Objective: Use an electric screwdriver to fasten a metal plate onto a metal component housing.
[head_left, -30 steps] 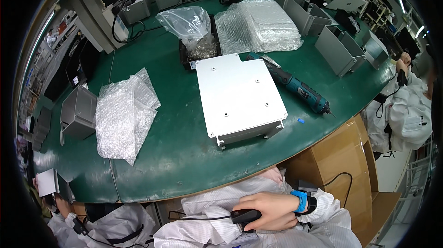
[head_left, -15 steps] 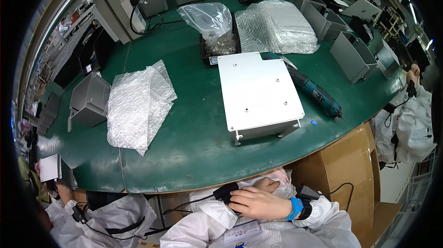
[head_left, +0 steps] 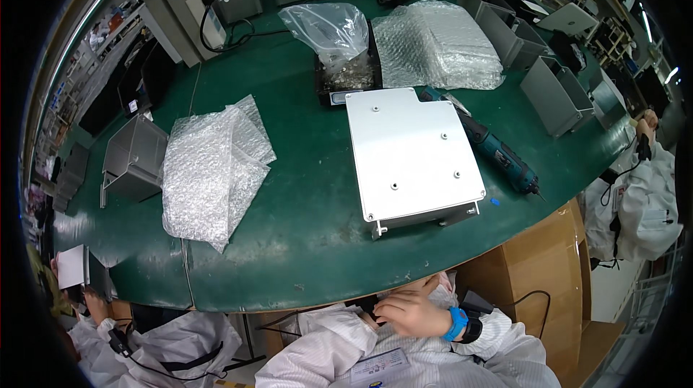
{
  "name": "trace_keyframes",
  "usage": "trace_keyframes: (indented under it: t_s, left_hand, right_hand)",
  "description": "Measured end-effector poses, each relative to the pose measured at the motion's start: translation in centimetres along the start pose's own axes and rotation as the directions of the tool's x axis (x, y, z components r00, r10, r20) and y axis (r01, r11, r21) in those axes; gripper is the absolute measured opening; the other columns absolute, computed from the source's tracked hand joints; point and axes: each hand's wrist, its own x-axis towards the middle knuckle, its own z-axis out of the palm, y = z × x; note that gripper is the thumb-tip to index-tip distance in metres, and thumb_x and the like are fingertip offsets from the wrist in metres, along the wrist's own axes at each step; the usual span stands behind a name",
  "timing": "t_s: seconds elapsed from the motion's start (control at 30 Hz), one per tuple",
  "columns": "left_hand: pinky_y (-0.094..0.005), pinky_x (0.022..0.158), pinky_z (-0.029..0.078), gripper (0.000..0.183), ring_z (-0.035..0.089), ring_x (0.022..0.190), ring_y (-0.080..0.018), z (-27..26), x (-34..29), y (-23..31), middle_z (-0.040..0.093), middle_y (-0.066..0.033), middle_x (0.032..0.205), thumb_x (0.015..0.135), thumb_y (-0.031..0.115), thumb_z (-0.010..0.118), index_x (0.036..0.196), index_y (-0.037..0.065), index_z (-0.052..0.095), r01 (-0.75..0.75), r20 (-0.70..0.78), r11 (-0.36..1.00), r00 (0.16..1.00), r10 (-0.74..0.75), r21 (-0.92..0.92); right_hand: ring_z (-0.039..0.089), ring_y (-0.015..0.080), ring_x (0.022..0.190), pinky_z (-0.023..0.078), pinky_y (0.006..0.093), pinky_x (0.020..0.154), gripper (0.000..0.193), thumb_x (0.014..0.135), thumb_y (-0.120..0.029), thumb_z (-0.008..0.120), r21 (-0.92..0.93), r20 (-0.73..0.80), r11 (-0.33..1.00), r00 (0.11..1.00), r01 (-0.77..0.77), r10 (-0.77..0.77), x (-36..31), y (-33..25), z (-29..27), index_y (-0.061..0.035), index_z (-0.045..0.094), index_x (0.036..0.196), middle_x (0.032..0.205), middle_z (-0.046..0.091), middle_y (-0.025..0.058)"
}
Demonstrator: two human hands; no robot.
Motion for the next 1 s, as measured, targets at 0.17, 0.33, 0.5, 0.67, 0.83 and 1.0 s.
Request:
trace_keyframes:
  t_s: [0.17, 0.33, 0.5, 0.67, 0.83, 1.0]
  left_hand:
    - [-0.0256, 0.060, 0.038, 0.022, 0.043, 0.065, -0.0090, -0.1, -0.5, 0.1, 0.047, -0.0001, 0.065, 0.091, 0.019, 0.046, 0.086, 0.001, 0.056, -0.034, -0.008, 0.998, 0.999, 0.034, 0.054]
    - [-0.0251, 0.057, 0.037, 0.023, 0.042, 0.062, -0.0081, 0.3, -0.4, 0.3, 0.045, 0.0010, 0.062, 0.091, 0.019, 0.045, 0.084, 0.001, 0.056, -0.081, -0.020, 0.992, 0.996, 0.083, 0.099]
    - [-0.0245, 0.055, 0.037, 0.024, 0.041, 0.059, -0.0072, 0.2, -0.2, -0.1, 0.044, 0.0021, 0.059, 0.091, 0.019, 0.045, 0.082, 0.001, 0.057, -0.121, -0.050, 0.983, 0.990, 0.129, 0.137]
    - [-0.0240, 0.053, 0.036, 0.025, 0.040, 0.056, -0.0063, -0.1, 0.0, -0.6, 0.043, 0.0032, 0.056, 0.091, 0.020, 0.045, 0.079, 0.001, 0.057, -0.142, -0.100, 0.982, 0.983, 0.155, 0.125]
    - [-0.0240, 0.050, 0.031, 0.027, 0.034, 0.056, -0.0089, -3.9, -1.4, -1.1, 0.040, 0.0003, 0.061, 0.091, 0.025, 0.044, 0.071, 0.007, 0.046, 0.466, 0.361, 0.487, 0.884, -0.297, -0.739]
    - [-0.0196, 0.048, 0.018, 0.029, 0.020, 0.055, -0.0062, -5.1, -1.0, 3.4, 0.024, 0.0045, 0.062, 0.090, 0.022, 0.042, 0.065, 0.015, 0.031, 0.501, 0.467, 0.065, 0.840, -0.276, -0.863]
  right_hand:
    - [0.058, 0.0273, 0.072, 0.047, 0.0337, 0.063, 0.015, 0.071, -0.004, 0.061, 0.099, -0.118, 0.993, 0.991, -0.057, 0.069, 1.4, -3.1, -2.5, -0.0023, 0.054, 0.084, 0.080, 0.057, 0.0095]
    - [0.057, 0.0273, 0.067, 0.046, 0.0341, 0.059, 0.013, 0.073, -0.003, 0.062, 0.112, -0.124, 0.991, 0.988, -0.077, 0.091, 1.6, -2.9, -1.9, -0.0020, 0.054, 0.084, 0.075, 0.058, 0.0097]
    - [0.056, 0.0249, 0.059, 0.046, 0.0319, 0.054, 0.015, 0.074, -0.005, 0.064, 0.188, -0.184, 0.982, 0.983, 0.027, 0.008, 1.2, -3.9, -2.8, -0.0015, 0.057, 0.086, 0.072, 0.059, 0.0080]
    - [0.059, 0.0212, 0.063, 0.049, 0.0293, 0.054, 0.015, 0.075, -0.008, 0.062, 0.146, 0.008, 0.974, 0.984, 0.173, -0.176, 0.5, -3.7, -3.1, -0.0013, 0.059, 0.087, 0.077, 0.061, 0.0066]
    - [0.060, 0.0178, 0.068, 0.051, 0.0270, 0.056, 0.014, 0.077, -0.012, 0.061, 0.119, 0.306, 0.980, 0.933, 0.161, -0.190, -0.9, -2.7, -3.2, -0.0020, 0.061, 0.088, 0.085, 0.063, 0.0053]
    - [0.058, 0.0123, 0.076, 0.049, 0.0235, 0.054, 0.020, 0.071, -0.013, 0.061, -0.060, 0.313, 0.963, 0.921, 0.264, -0.233, -0.5, -2.6, -2.8, -0.0056, 0.061, 0.089, 0.097, 0.061, 0.0015]
